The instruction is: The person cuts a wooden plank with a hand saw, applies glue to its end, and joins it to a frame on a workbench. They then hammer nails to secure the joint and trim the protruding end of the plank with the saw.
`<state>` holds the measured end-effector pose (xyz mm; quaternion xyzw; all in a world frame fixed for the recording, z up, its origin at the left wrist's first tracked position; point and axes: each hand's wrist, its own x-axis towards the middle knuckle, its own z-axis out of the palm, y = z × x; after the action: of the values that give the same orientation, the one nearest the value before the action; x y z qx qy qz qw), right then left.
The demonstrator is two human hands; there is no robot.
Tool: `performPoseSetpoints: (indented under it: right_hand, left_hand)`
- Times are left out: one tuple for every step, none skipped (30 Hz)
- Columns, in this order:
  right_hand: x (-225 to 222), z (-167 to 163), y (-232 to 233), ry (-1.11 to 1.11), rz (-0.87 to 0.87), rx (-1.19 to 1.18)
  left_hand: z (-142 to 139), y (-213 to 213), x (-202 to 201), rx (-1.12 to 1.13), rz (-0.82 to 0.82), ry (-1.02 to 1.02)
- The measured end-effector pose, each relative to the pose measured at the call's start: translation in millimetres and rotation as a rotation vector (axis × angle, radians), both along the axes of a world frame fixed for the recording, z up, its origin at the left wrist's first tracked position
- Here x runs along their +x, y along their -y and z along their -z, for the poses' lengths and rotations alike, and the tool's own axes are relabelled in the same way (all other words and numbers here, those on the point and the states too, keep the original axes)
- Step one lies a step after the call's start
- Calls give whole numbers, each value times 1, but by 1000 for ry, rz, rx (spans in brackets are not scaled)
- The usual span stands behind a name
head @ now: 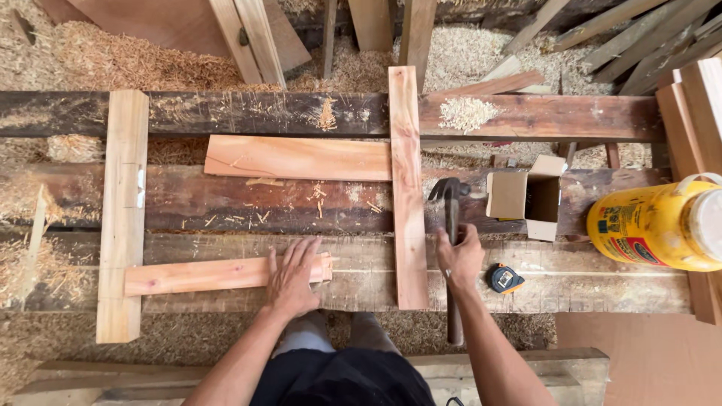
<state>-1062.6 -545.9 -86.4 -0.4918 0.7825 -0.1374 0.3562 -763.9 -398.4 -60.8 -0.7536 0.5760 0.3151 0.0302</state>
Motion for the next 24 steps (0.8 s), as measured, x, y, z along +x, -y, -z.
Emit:
performPoseSetpoints:
  right_hand:
    - [-1, 3, 3, 5, 2, 0]
    - [-2, 6, 5, 8, 3, -3]
    - [-2, 10, 7, 10, 5, -7]
    - [-2, 13, 9, 1, -5, -58]
    - [-2, 16, 10, -10, -15, -108]
    - [-2, 19, 11, -22, -27, -154]
    - [-1, 22, 11, -9, -27, -147]
    - [-1, 24, 12, 5, -26, -137]
    - [0, 26, 12, 20, -26, -129]
    - [1, 28, 12, 33, -12, -104]
    - [2, 29, 11, 46, -1, -78]
    - [4, 29, 11, 58, 7, -47]
    - [6, 29, 11, 51, -7, -74]
    - [7, 28, 10, 48, -20, -101]
    - [8, 27, 10, 46, -30, -130]
    - [9, 25, 10, 54, -22, -108]
    - [10, 24, 11, 59, -13, -89]
    - [10, 23, 12, 61, -1, -73]
    - [9, 22, 14, 51, -1, -78]
    - [8, 23, 16, 40, 0, -82]
    - [6, 25, 18, 28, 2, -86]
    - [3, 27, 21, 12, 12, -83]
    - [0, 32, 24, -2, 20, -83]
    - [-3, 37, 27, -14, 25, -83]
  left_hand:
    - [-2, -1, 0, -11, -18, -12]
    - [-2, -1, 1, -3, -14, 4]
    - [-2, -1, 1, 4, -10, 18]
    - [0, 0, 1, 8, -7, 32]
    - [2, 3, 1, -19, -1, 26]
    - [5, 6, -1, -41, 5, 18]
    - [8, 7, -2, -59, 9, 11]
    - [11, 9, -5, -97, 13, -8]
    - [14, 13, -9, -137, 17, -24]
    - [17, 19, -13, -182, 21, -39]
    - [19, 25, -18, -222, 21, -70]
    - [21, 30, -24, -260, 17, -99]
    - [22, 34, -30, -295, 12, -127]
    - [22, 39, -35, -282, 6, -130]
    - [22, 45, -40, -270, 3, -131]
    - [21, 48, -44, -260, 1, -133]
    - [20, 51, -47, -237, -3, -134]
    - [19, 53, -50, -217, -5, -137]
    - [18, 56, -53, -199, -4, -142]
    - [17, 57, -55, -215, -9, -144]
    - [17, 57, -57, -229, -13, -147]
    - [17, 57, -57, -244, -18, -150]
    - [18, 57, -57, -284, -11, -147]
    - [18, 55, -56, -324, -7, -141]
